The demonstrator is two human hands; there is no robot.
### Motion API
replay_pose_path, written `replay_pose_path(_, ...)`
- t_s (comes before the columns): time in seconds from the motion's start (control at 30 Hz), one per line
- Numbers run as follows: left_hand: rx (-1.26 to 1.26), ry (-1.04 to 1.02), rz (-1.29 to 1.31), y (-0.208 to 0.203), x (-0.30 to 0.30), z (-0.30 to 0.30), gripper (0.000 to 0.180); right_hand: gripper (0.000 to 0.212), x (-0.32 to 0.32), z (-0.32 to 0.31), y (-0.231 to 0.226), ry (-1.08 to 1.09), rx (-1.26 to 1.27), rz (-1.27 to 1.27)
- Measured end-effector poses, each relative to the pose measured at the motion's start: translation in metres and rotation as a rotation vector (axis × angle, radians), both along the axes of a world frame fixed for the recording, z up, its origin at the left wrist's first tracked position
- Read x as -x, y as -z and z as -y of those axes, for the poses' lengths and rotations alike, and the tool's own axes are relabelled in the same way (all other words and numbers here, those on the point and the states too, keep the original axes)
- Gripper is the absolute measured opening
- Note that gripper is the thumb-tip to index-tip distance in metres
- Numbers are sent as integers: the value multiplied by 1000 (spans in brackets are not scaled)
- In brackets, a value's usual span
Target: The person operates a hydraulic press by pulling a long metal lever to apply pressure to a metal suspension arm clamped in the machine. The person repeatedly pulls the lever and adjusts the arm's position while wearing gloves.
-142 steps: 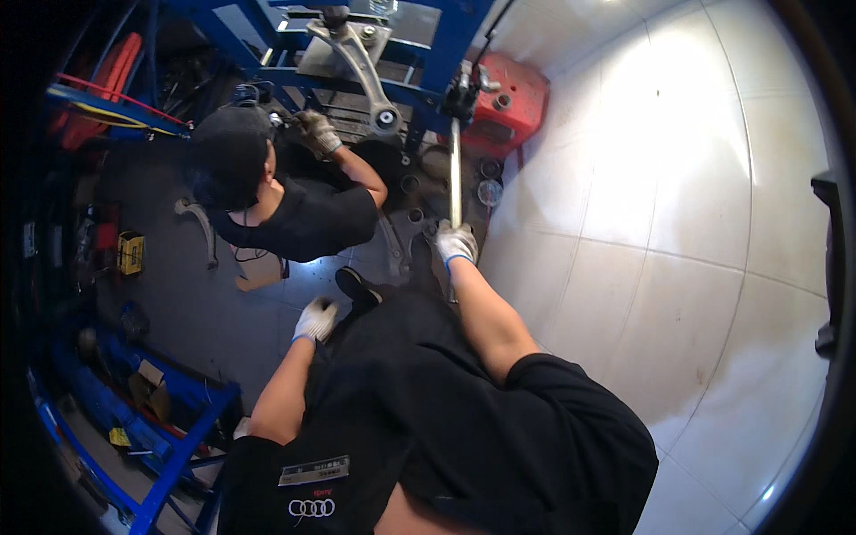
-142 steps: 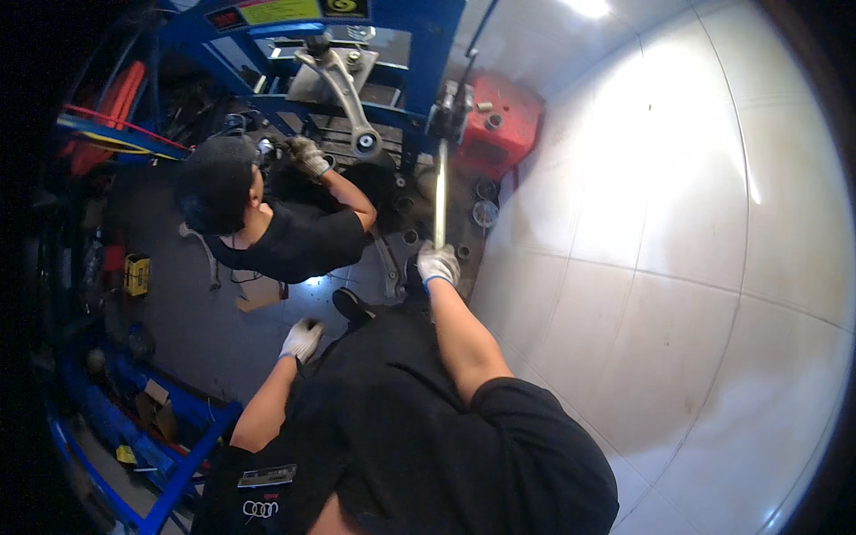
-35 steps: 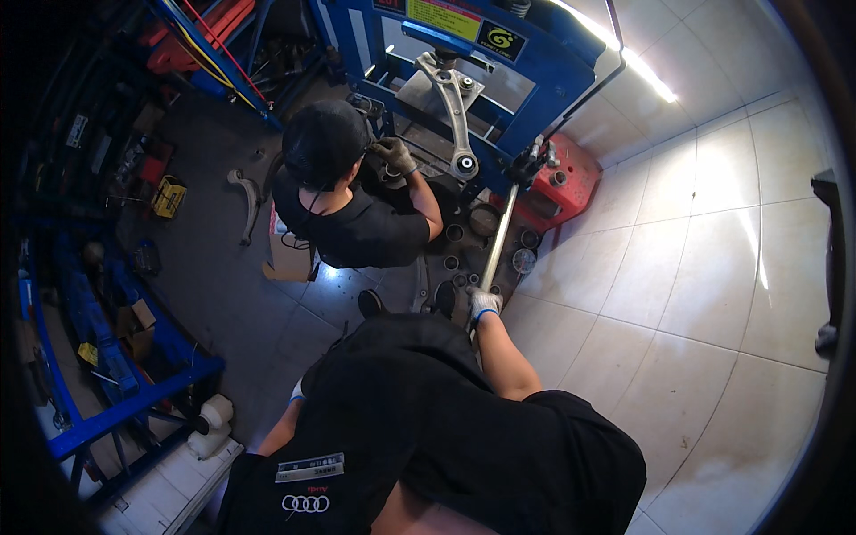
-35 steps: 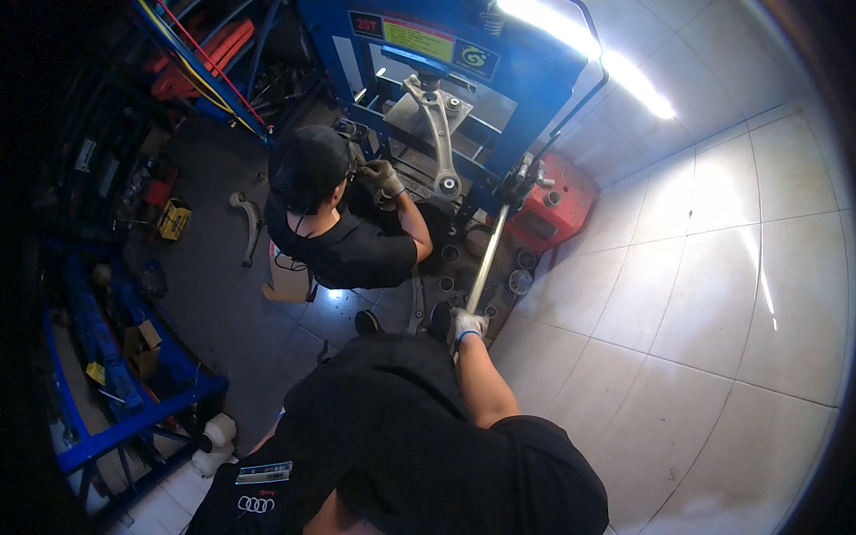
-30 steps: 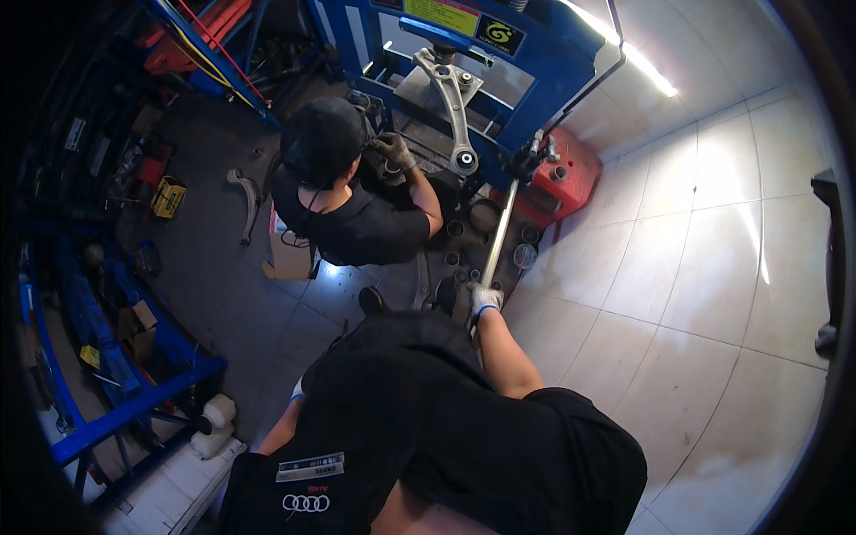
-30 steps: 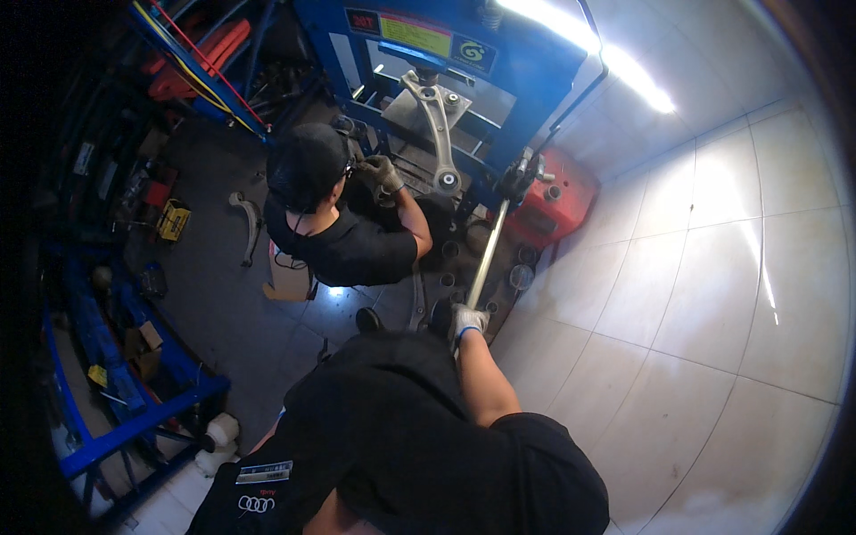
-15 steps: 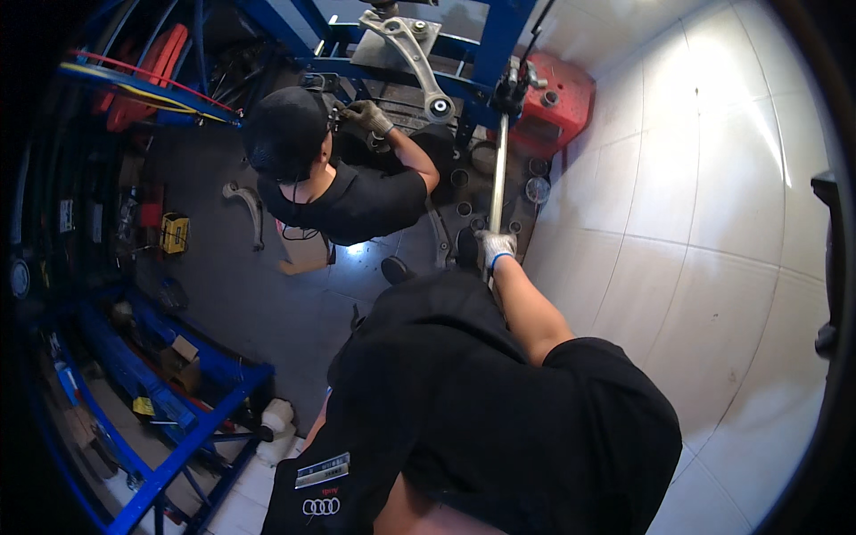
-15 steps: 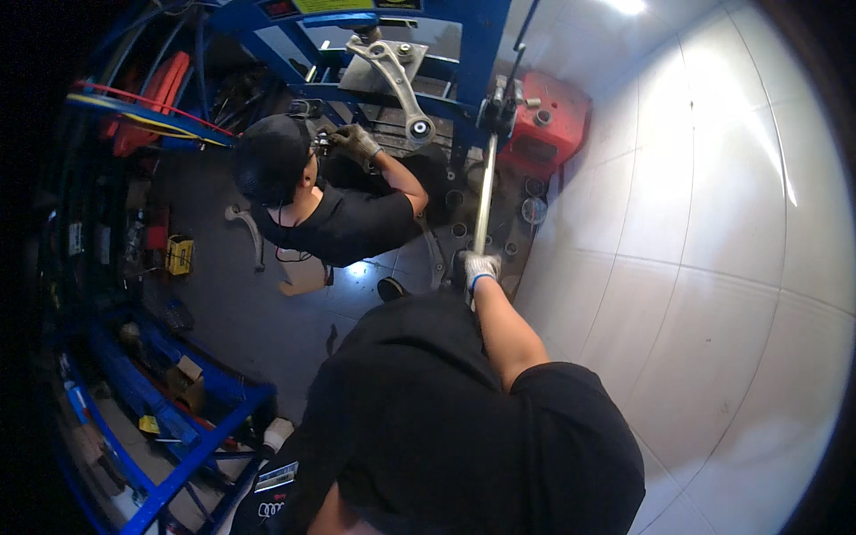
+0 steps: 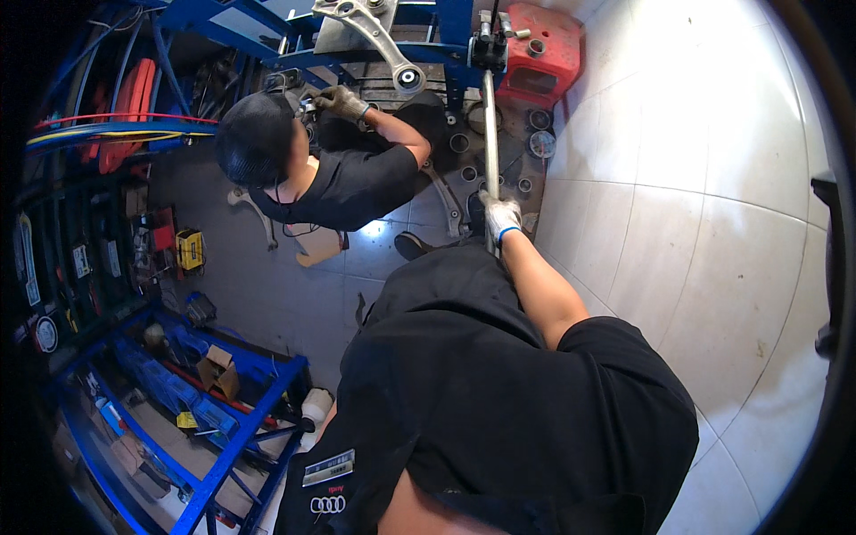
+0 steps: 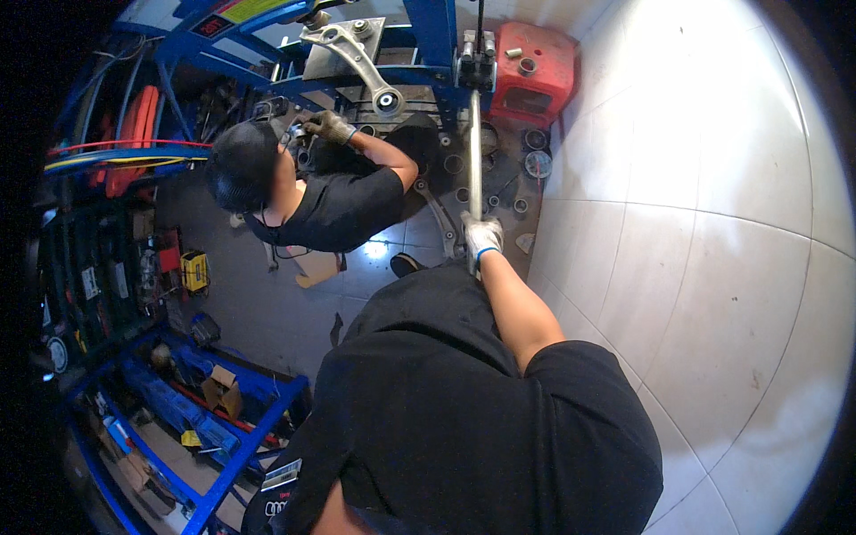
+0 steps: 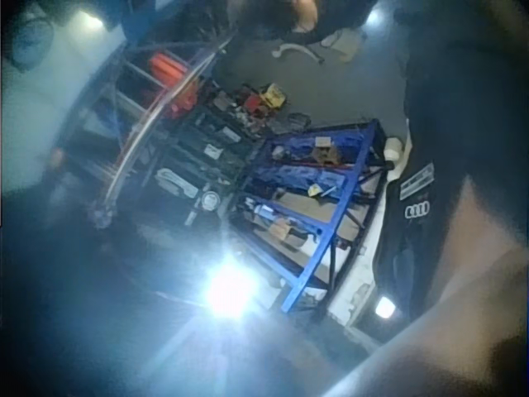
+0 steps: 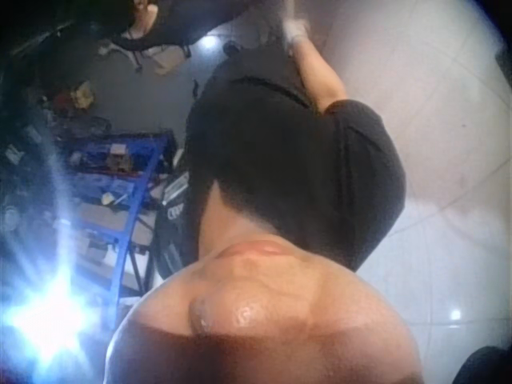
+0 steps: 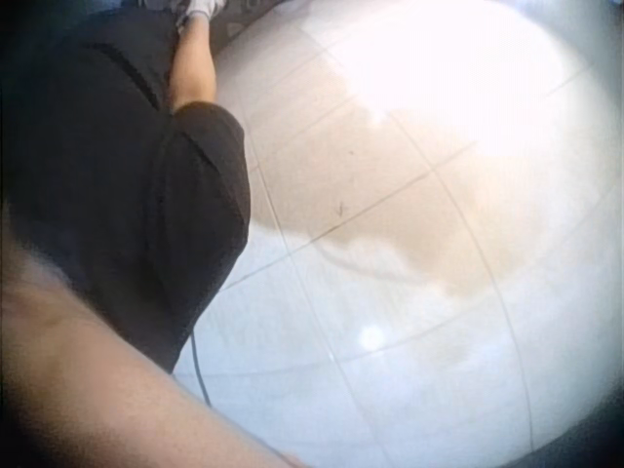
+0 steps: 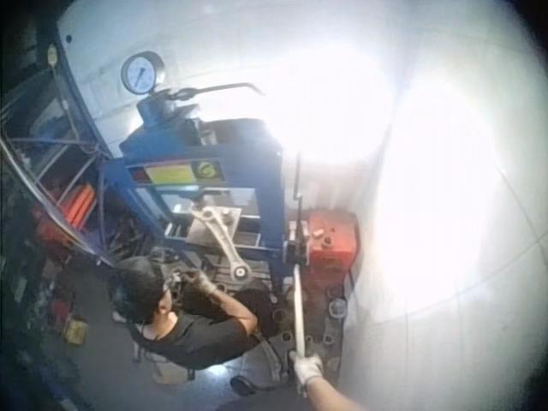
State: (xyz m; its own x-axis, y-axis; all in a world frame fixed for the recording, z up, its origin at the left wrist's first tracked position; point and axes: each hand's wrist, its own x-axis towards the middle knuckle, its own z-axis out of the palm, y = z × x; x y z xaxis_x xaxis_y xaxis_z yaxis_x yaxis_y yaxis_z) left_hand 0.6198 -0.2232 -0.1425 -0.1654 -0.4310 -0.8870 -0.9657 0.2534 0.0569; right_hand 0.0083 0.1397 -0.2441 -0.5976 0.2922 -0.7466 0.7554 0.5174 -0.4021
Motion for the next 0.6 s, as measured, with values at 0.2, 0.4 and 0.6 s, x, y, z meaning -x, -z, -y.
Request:
replay_pose_path(0.2,-3,5,2,0,9,-3,44,64,-3,-20,42,35,245,104)
replay_pose_path(0.4,13,-22,7,-4,12,-3,46,38,-3,-47,60,306,917,293)
replay_pose_path(0.6,48,-58,15,-18,16,4,47,51,-3,-30,33,-271,39,-148)
